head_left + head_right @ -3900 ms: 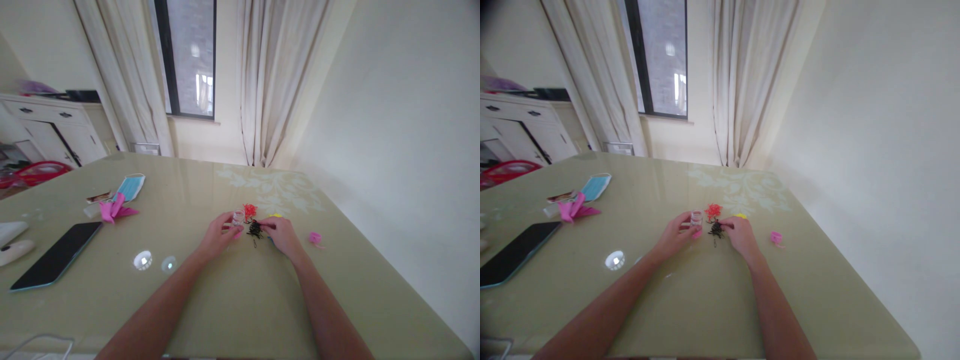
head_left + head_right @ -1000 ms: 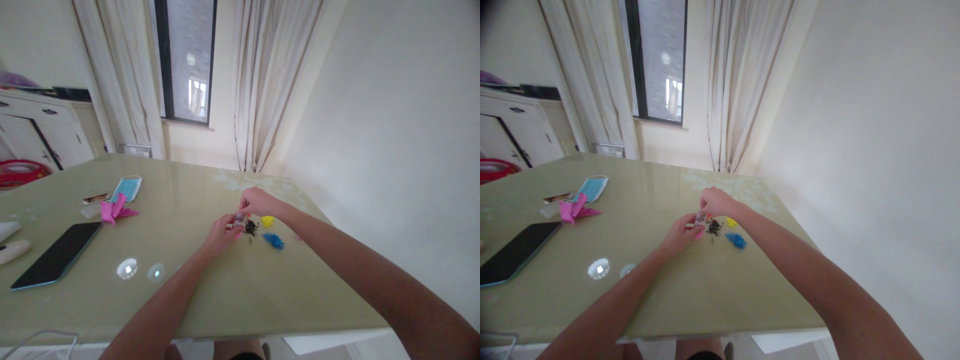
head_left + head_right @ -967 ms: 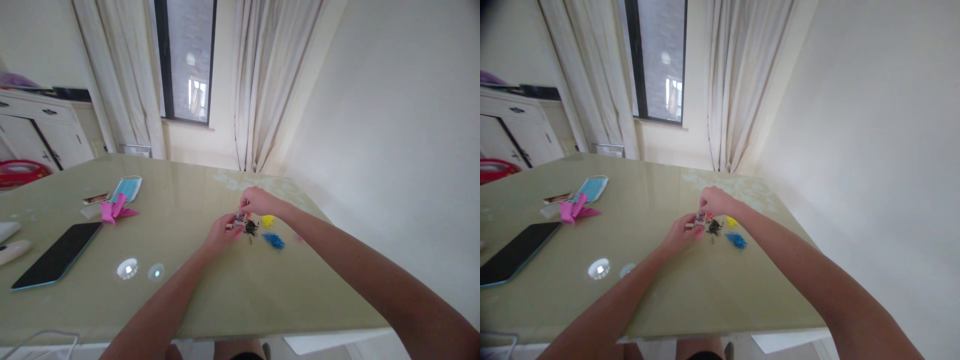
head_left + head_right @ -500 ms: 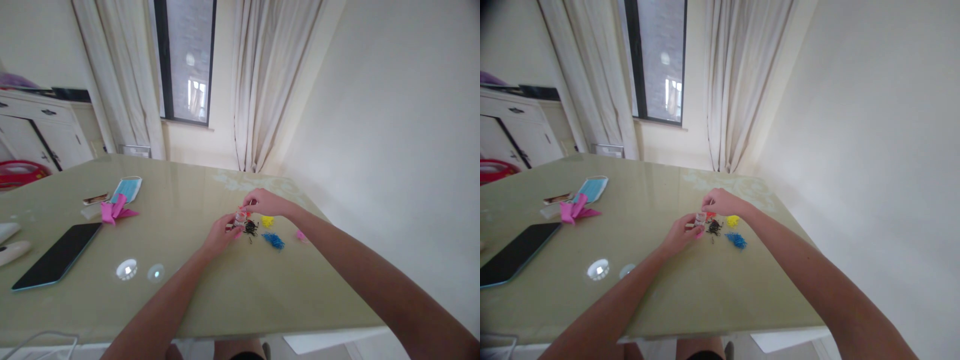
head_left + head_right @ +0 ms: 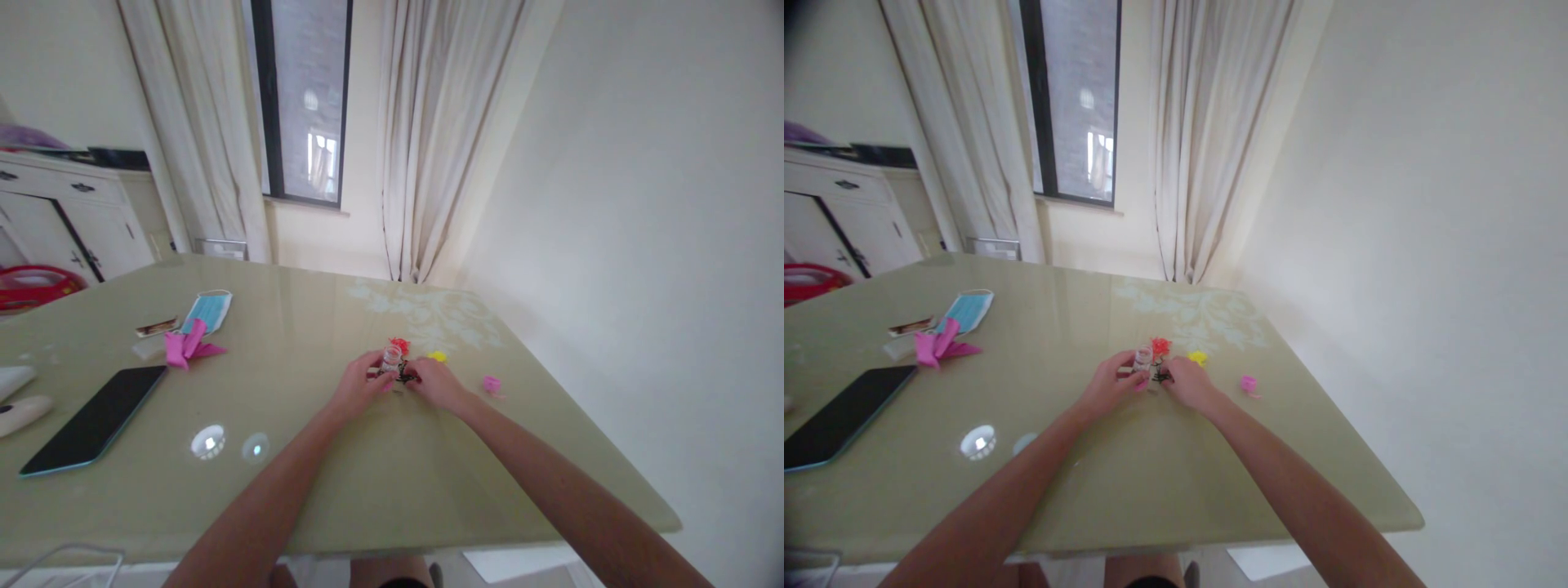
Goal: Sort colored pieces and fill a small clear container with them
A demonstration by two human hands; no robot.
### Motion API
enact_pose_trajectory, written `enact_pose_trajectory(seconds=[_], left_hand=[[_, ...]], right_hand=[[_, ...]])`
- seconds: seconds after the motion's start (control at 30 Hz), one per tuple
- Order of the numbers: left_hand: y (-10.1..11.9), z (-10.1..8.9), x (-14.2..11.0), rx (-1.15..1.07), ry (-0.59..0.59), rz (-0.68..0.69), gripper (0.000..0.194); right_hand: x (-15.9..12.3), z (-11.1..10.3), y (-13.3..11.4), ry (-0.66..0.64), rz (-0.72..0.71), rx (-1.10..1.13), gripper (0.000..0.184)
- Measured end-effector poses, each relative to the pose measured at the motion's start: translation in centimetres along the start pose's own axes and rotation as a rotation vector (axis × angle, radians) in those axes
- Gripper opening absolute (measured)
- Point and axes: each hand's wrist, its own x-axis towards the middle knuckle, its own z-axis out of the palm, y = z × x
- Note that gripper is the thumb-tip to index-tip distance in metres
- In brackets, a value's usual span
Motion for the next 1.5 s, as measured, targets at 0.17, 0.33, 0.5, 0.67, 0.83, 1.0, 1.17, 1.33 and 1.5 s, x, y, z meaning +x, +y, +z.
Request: enact_pose_trajectory(seconds=[0.17, 0.33, 0.5, 0.67, 0.83, 1.0, 1.17, 1.33, 1.5], left_hand=[[-0.3, 0.0, 0.1, -0.011, 0.006, 0.004, 0.042], [-0.3, 0.1, 0.1, -0.015, 0.003, 0.015, 0.042], [0.2, 0.1, 0.1, -0.012, 0.015, 0.003, 0.041], [0.3, 0.2, 0.0, 0.005, 0.011, 0.008, 0.038], [0.4, 0.2, 0.0, 0.030, 0.001, 0.024, 0.039], [0.6, 0.1, 0.0, 0.035, 0.006, 0.014, 0.040], [0.4, 0.2, 0.0, 0.044, 0.013, 0.032, 0.039], [0.2, 0.1, 0.0, 0.029, 0.011, 0.032, 0.040], [0.1, 0.1, 0.1, 0.033, 0.007, 0.029, 0.039]], right_hand=[[0.1, 0.1, -0.2, 0.005, 0.002, 0.011, 0.013], [0.4, 0.4, 0.1, 0.003, 0.014, 0.020, 0.016], [0.8, 1.0, 0.2, 0.020, 0.010, 0.047, 0.016], [0.9, 0.1, 1.0, 0.060, 0.005, 0.192, 0.014], [0.6, -2.5, 3.1, 0.123, 0.010, 0.400, 0.014], [0.5, -5.7, 3.7, 0.164, 0.010, 0.554, 0.022], [0.7, -8.6, 1.0, 0.152, -0.062, 0.685, 0.020], [1.6, -9.5, -2.6, 0.095, -0.131, 0.427, 0.012], [2.3, -9.9, -5.0, 0.042, -0.154, 0.033, 0.008]])
